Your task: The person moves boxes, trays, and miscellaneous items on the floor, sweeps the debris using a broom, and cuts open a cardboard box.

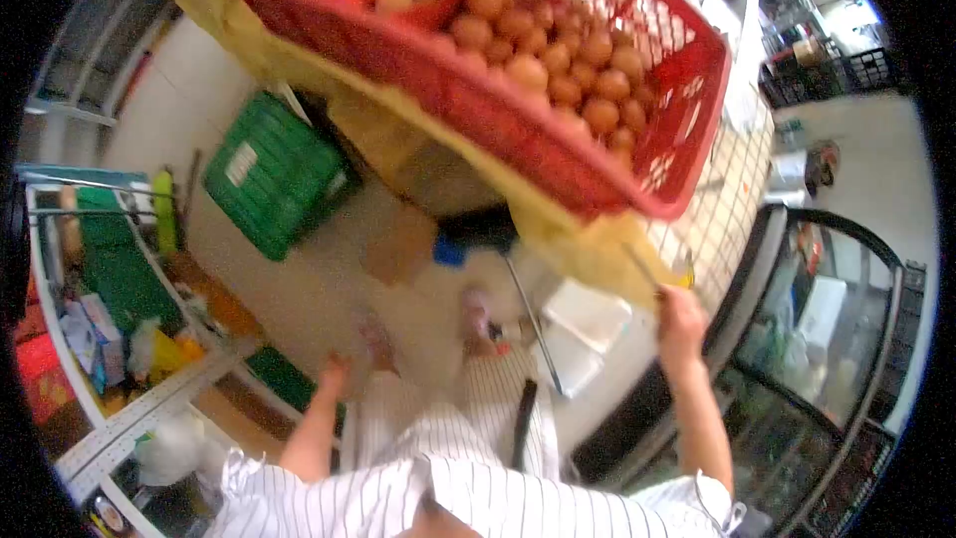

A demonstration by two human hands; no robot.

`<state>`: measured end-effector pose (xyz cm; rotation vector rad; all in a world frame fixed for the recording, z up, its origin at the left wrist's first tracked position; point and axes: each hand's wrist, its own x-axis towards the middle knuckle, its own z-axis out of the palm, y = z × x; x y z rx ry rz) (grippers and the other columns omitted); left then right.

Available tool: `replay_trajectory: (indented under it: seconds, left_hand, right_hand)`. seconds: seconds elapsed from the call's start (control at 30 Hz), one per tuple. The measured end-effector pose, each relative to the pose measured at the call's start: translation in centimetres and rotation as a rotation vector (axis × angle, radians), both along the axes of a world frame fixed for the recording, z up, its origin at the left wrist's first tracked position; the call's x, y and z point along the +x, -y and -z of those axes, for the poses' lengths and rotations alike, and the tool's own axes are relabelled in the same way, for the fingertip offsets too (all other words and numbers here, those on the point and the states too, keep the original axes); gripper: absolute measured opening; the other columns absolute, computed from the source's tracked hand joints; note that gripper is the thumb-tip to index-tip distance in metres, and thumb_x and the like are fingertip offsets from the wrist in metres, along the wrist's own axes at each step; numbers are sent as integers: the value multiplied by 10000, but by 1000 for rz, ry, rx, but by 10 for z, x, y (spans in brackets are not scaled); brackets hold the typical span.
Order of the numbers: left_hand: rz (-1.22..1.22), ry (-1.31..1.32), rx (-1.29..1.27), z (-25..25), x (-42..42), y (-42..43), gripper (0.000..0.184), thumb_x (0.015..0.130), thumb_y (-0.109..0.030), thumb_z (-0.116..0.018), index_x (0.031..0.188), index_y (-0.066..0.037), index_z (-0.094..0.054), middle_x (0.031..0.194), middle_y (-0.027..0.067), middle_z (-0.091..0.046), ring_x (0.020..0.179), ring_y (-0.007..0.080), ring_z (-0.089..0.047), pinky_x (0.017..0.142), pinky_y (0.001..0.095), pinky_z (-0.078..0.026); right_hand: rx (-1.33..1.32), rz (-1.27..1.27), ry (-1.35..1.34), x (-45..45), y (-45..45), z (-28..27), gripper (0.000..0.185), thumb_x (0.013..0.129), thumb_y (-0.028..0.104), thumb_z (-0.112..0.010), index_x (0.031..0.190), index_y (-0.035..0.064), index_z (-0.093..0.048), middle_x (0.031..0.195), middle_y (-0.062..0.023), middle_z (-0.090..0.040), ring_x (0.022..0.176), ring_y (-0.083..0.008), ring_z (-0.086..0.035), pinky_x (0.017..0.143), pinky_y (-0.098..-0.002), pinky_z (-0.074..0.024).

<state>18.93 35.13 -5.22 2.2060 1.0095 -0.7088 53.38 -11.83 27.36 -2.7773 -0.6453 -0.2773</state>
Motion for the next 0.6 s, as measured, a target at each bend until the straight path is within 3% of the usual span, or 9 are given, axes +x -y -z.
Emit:
replay_trajectory:
  seconds: [0.1,0.2,0.27,0.3,0.37,0.4,0.43,0.47,0.6]
  left_hand:
    - [174,21,-40,52,-35,-33,343,754,-138,-394,1050,34,-391,1032,188,-441,936,311,-426,756,348,-370]
    - [23,-62,-85,4,-3,-45,295,751,-116,-393,1004,32,-423,951,167,-490,868,294,-468,730,342,-376]
    - [996,-14,365,40,-43,-77,251,754,-97,-386,964,30,-436,928,143,-497,851,242,-476,711,335,-378]
    - [998,-33,328,33,-46,-74,251,754,-97,-386,964,30,-436,928,143,-497,851,242,-476,711,335,-378]
    - [-392,165,-286,3,-23,-68,242,743,-60,-401,968,24,-431,933,113,-498,837,204,-476,699,296,-381]
    - [-394,135,-301,23,-42,-71,242,743,-60,-401,968,24,-431,933,113,-498,837,204,-476,699,296,-381]
    - [-580,236,-444,43,-69,-78,247,730,-42,-426,968,20,-438,923,96,-497,823,185,-474,697,276,-378]
    - [-768,342,-578,62,-87,-81,256,716,-24,-451,969,15,-445,913,79,-496,809,167,-472,696,256,-374]
    - [-770,213,-377,53,-63,-62,290,698,-3,-486,984,8,-442,876,50,-485,782,148,-463,696,230,-373]
  right_hand:
    - [-23,86,-449,-65,-77,46,162,690,39,-484,851,42,-469,724,-157,-520,633,-329,-509,538,-364,-423]
    - [-149,165,-905,-91,-148,113,211,758,211,-419,897,54,-443,680,-182,-521,652,-348,-501,560,-412,-394]
    - [-49,129,-988,-100,-184,191,227,772,246,-396,866,52,-468,667,-193,-522,661,-344,-502,559,-399,-386]
    - [0,189,-1079,-95,-208,219,239,773,251,-386,802,41,-496,692,-195,-521,682,-347,-499,575,-390,-393]
    - [17,163,-1092,-94,-223,321,239,742,228,-392,827,48,-524,742,-191,-523,711,-342,-499,637,-384,-397]
    - [61,126,-1080,-85,-240,354,220,686,208,-432,815,67,-541,741,-168,-538,698,-312,-516,627,-369,-408]
    - [-214,-433,-751,-79,-230,421,149,627,168,-473,715,77,-552,708,-130,-549,673,-275,-530,601,-345,-422]
    - [-652,-482,-816,-62,-265,417,190,637,116,-477,794,110,-582,794,-96,-553,731,-229,-529,628,-307,-428]
    - [-883,-360,-859,-18,-302,517,166,654,145,-465,757,87,-581,777,-130,-550,714,-247,-530,593,-326,-433]
